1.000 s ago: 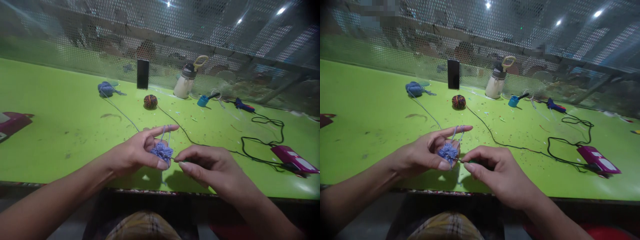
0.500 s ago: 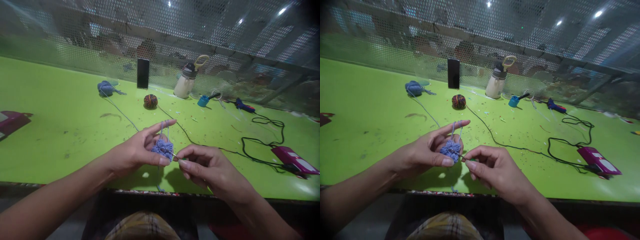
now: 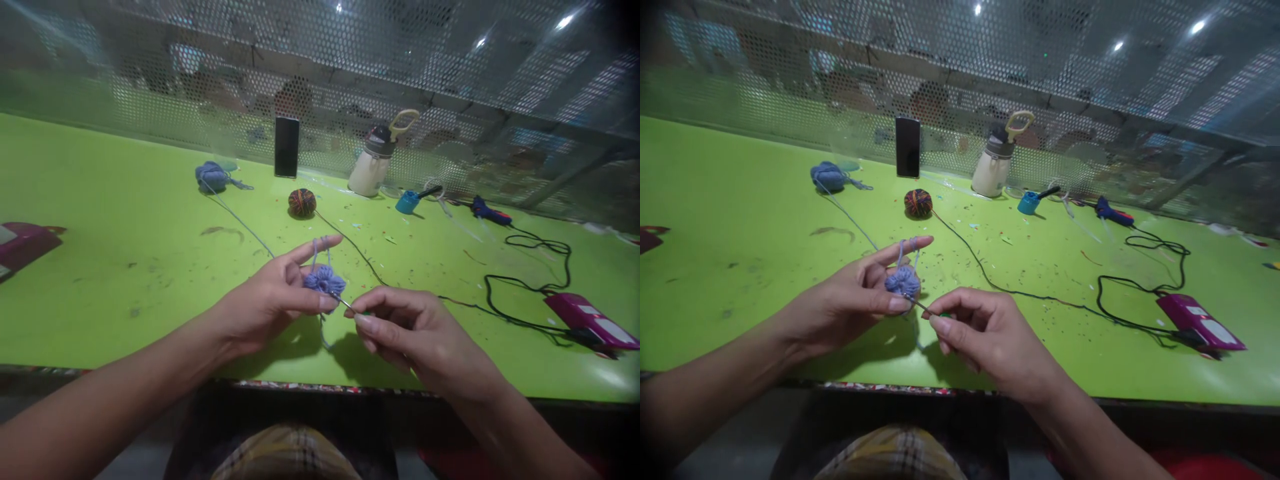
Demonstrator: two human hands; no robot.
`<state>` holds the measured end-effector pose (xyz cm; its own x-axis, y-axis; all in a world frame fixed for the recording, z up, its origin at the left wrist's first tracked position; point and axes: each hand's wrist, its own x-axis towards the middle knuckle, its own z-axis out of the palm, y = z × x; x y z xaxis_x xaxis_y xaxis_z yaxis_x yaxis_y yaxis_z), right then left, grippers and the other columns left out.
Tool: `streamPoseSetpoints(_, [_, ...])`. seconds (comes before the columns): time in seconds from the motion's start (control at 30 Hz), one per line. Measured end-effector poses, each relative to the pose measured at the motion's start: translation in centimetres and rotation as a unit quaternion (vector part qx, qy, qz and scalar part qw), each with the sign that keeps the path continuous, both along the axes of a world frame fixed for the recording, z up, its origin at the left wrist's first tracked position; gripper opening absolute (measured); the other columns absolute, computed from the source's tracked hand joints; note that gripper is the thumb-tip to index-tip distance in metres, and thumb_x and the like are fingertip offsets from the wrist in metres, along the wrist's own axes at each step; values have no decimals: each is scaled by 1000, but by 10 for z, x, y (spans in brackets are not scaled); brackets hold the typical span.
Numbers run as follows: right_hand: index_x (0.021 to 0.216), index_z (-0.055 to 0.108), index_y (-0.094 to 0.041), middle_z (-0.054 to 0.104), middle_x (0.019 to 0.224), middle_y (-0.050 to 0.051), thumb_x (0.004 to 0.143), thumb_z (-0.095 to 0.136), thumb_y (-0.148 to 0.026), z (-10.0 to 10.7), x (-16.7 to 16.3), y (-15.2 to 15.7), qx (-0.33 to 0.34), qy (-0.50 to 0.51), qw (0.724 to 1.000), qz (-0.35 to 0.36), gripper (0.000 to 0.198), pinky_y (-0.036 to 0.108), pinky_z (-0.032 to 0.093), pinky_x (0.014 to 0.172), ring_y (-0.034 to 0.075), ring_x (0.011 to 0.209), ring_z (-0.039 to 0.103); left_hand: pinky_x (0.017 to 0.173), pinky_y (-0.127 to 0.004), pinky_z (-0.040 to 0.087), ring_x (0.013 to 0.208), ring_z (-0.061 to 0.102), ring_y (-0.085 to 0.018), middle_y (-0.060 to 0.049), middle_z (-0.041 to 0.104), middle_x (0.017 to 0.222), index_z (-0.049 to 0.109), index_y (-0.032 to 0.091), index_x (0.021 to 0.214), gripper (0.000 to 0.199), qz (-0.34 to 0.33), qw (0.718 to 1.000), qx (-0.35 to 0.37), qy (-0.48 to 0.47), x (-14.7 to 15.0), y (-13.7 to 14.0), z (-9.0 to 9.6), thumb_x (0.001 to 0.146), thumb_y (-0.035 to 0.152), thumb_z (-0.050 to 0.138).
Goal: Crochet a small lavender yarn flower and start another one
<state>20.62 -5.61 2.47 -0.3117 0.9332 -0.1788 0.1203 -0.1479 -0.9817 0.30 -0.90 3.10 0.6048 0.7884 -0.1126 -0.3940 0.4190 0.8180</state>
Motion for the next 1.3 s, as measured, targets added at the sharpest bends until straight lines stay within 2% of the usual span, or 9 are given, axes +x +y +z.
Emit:
streamPoseSetpoints(0.27, [89,70,-17,57,60,-2,82,71,-32,-4,-4,-4,41,-3,998,-37,16,19,33,48,8,53,46,59,-17,36,59,51,-7,5,61,66,50,20,134,78,19,1000,-18,3,1,-1,-3,63,-3,73])
streamPoseSetpoints(0.4, [90,69,-19,58,61,-3,82,71,-33,-9,-5,-4,19,15,999,-41,17,17,31,43,6,49,43,61,-18,38,61,53,-8,3,64,69,50,18,135,79,17,999,-31,9,1,-1,-3,62,-3,74])
streamPoseSetpoints(0.47, [90,69,-18,58,61,-3,82,71,-32,-8,-5,-4,33,2,998,-49,16,17,31,41,6,46,42,61,-18,38,60,53,-7,3,64,69,49,18,135,79,15,999,-33,11,1,-1,-2,63,-2,74])
streamPoseSetpoints(0.6, [86,72,-19,66,66,-1,82,69,-24,-1,-4,-6,147,-82,984,-61,7,18,41,47,8,53,54,62,-17,41,62,55,-7,2,64,71,47,18,137,81,1,999,-32,11,0,-2,-2,64,0,77])
streamPoseSetpoints(0.73, [87,73,-21,73,79,-1,83,65,-14,7,-1,-7,299,-187,935,-44,11,19,50,62,11,69,65,62,-17,44,61,56,-7,1,64,71,48,16,135,79,-11,999,-36,8,0,-2,-3,64,-1,75])
streamPoseSetpoints(0.87, [93,70,-21,72,78,0,83,63,-7,9,4,-6,402,-227,887,-17,18,19,48,61,11,69,66,58,-18,46,56,58,-8,1,64,69,40,15,141,83,-35,999,-27,-6,0,-3,-4,67,-2,73])
streamPoseSetpoints(1.0, [97,69,-19,70,76,1,84,62,-5,9,10,-6,442,-236,865,5,20,21,45,57,10,64,63,58,-18,48,57,61,-9,1,65,66,34,13,143,87,-54,998,-21,-26,-1,-4,-5,66,-3,73])
streamPoseSetpoints(1.3, [106,68,-20,68,81,5,86,56,-1,18,17,1,466,-192,859,84,31,22,47,59,12,71,64,55,-17,49,53,60,-8,2,65,62,29,10,145,90,-82,996,-20,-31,-1,-6,-2,66,-4,72])
